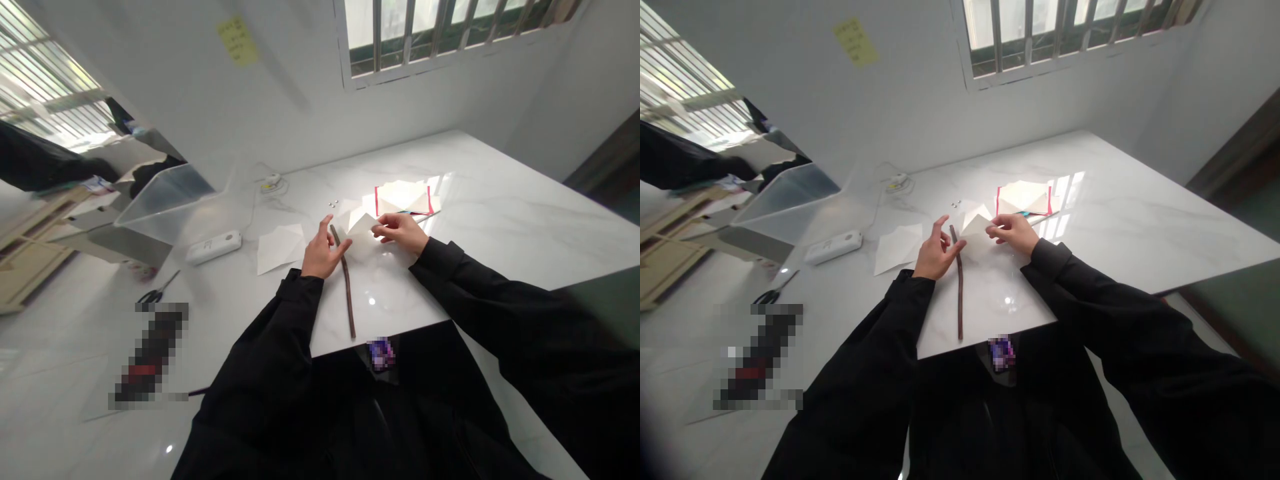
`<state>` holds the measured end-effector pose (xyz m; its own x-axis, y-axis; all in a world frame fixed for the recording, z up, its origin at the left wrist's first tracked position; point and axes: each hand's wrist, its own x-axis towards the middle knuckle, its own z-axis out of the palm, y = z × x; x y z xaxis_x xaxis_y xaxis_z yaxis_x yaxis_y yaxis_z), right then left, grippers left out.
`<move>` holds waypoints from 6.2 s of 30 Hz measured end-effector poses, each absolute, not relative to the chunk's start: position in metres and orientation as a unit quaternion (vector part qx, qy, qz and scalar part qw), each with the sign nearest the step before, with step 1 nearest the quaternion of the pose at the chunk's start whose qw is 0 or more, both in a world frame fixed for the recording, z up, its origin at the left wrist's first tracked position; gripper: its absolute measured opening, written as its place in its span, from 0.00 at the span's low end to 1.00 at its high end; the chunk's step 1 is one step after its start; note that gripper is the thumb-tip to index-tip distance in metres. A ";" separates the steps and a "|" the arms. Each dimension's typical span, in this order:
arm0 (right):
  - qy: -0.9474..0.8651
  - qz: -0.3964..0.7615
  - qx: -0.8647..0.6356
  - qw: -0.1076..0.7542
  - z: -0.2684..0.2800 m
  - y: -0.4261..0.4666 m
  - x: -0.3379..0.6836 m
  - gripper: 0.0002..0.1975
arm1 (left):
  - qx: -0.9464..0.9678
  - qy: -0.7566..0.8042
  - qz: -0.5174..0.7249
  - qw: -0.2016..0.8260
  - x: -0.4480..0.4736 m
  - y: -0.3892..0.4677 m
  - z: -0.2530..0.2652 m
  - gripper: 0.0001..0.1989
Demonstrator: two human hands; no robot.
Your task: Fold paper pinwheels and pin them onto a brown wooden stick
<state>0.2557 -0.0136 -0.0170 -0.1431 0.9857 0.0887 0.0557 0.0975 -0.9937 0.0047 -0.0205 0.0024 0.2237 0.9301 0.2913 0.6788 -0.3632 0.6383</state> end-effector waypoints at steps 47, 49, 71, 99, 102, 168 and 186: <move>-0.812 0.244 -0.405 0.341 -0.027 -0.061 0.255 0.05 | 0.854 0.426 0.273 0.120 -0.019 -0.081 -0.005 0.03; -0.811 0.243 -0.408 0.341 -0.027 -0.061 0.254 0.05 | 0.849 0.432 0.276 0.131 -0.019 -0.082 -0.005 0.02; -0.803 0.258 -0.412 0.346 -0.023 -0.063 0.258 0.02 | 0.812 0.462 0.295 0.199 -0.017 -0.082 -0.003 0.03; -0.742 0.300 -0.476 0.365 -0.021 -0.063 0.243 0.10 | 0.804 0.501 0.268 0.173 -0.004 -0.076 -0.006 0.05; -0.749 0.282 -0.482 0.356 -0.020 -0.064 0.240 0.11 | 0.803 0.507 0.267 0.165 -0.001 -0.076 -0.005 0.05; -0.783 0.224 -0.485 0.318 -0.023 -0.057 0.242 0.06 | 0.817 0.490 0.259 0.156 0.007 -0.073 -0.004 0.10; -0.803 0.185 -0.465 0.324 -0.030 -0.058 0.240 0.09 | 0.820 0.493 0.244 0.155 0.006 -0.075 -0.004 0.05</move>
<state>0.2402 -0.0576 -0.0303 -0.3577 0.8665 0.3482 0.6276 0.4991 -0.5975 0.0056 -0.0754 -0.0038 0.3945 0.8848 0.2482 0.7333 -0.4659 0.4953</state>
